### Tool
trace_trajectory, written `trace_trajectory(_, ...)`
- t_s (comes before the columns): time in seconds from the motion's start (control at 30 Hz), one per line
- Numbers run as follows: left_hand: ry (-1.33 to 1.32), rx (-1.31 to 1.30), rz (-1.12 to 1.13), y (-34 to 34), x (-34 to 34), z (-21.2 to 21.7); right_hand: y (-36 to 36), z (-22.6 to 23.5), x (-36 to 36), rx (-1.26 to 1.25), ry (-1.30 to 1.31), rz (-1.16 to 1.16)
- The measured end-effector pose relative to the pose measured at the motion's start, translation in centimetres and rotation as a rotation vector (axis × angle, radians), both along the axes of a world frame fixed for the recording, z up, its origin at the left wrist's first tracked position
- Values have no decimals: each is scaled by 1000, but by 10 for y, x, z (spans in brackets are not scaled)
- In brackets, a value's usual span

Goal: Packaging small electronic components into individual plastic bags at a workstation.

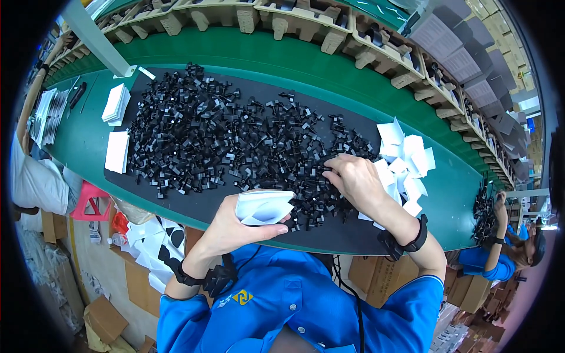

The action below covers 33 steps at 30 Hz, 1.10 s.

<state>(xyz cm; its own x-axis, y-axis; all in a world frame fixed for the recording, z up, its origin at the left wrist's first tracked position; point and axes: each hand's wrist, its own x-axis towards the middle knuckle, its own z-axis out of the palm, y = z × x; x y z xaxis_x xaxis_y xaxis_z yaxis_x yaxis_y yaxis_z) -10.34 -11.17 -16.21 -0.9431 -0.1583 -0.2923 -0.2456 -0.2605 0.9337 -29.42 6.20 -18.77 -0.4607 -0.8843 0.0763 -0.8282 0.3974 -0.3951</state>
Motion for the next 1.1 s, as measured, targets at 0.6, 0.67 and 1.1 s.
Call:
trace_trajectory(0.6, 220, -254, -172, -1, -24, 5, 4, 79, 48, -452, -299, 249)
trace_trajectory(0.67, 209, -253, -195, -2, -24, 4, 4, 81, 54, -441, -229, 289)
trace_trajectory(1.1, 396, -369, -221, 7, -23, 18, 5, 96, 64, 141, -47, 389)
